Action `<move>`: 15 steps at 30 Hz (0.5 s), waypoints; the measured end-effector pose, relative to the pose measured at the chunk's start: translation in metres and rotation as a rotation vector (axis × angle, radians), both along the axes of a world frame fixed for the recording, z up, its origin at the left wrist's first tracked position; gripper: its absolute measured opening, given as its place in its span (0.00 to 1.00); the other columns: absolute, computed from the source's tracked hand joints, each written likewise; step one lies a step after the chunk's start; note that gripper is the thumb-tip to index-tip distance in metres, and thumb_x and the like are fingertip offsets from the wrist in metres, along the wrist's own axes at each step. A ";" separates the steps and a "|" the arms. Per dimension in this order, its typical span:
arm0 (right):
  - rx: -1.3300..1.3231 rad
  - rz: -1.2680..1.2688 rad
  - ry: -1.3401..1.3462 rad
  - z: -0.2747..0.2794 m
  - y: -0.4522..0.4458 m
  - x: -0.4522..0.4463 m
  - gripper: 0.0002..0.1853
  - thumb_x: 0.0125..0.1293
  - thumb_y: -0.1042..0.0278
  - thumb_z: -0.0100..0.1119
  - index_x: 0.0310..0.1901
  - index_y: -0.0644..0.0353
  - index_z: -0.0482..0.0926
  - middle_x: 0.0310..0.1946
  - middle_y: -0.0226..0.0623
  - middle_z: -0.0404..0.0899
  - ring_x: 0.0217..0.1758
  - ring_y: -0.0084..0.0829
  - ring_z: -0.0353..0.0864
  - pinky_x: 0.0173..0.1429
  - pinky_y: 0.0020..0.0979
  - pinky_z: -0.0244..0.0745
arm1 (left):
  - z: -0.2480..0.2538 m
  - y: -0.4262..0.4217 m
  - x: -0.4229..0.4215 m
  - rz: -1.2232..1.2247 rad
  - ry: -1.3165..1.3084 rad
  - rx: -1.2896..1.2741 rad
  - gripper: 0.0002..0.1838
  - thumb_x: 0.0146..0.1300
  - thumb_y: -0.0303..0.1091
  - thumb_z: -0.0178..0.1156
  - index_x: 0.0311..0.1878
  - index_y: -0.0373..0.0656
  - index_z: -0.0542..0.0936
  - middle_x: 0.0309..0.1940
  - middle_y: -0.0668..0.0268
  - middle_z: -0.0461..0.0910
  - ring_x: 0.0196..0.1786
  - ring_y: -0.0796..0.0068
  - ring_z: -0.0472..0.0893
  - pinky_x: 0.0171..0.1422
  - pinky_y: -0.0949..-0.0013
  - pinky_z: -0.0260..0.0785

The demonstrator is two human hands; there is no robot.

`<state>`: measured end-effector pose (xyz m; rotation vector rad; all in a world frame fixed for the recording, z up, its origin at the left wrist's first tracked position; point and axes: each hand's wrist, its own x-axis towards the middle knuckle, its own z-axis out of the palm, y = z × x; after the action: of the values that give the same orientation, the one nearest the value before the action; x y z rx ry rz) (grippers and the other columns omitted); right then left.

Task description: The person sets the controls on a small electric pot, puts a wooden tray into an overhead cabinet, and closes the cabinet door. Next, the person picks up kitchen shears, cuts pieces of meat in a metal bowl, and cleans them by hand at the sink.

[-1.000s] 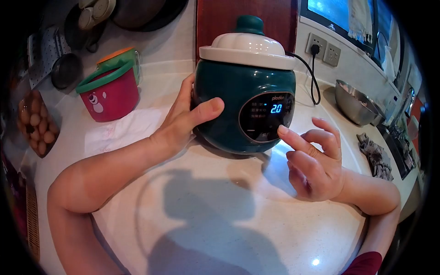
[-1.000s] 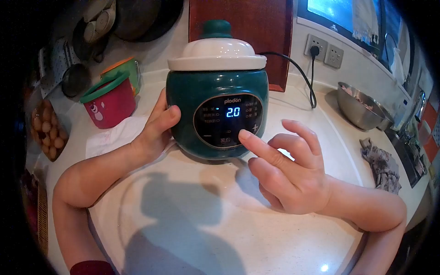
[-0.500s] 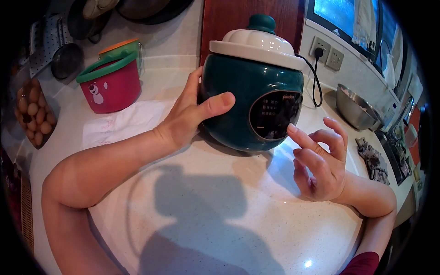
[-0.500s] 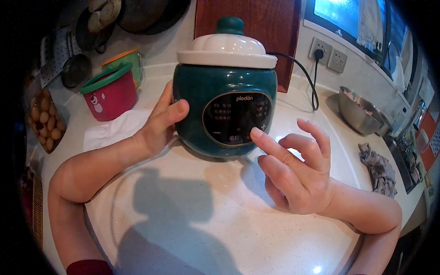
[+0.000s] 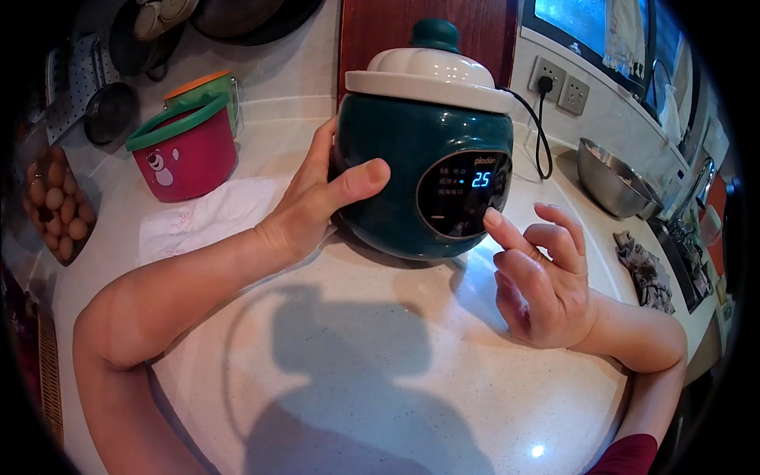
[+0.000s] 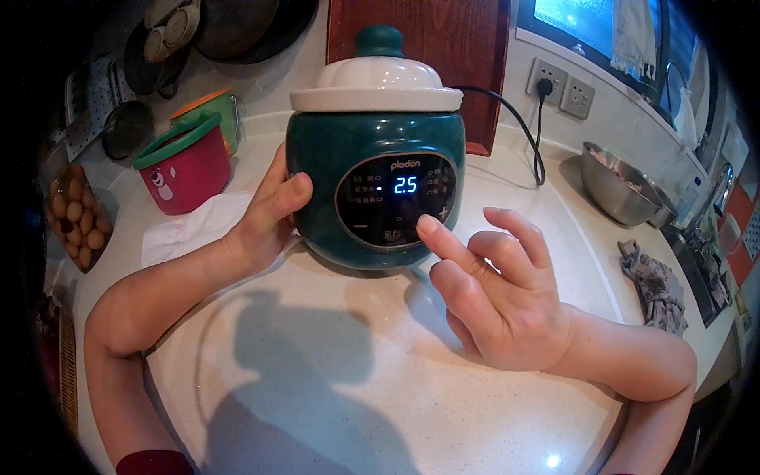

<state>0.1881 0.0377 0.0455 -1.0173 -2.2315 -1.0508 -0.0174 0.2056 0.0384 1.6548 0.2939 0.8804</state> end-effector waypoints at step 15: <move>-0.008 0.050 0.000 0.003 0.001 0.002 0.12 0.43 0.82 0.56 0.32 0.62 0.70 0.51 0.53 0.78 0.31 0.35 0.71 0.58 0.47 0.65 | 0.002 0.000 0.001 -0.019 -0.038 0.011 0.62 0.42 0.66 0.67 0.70 0.44 0.42 0.61 0.48 0.54 0.68 0.52 0.59 0.69 0.58 0.62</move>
<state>0.1898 0.0388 0.0486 -0.9594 -2.2509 -1.0218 -0.0161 0.2051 0.0403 1.6465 0.2472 0.8990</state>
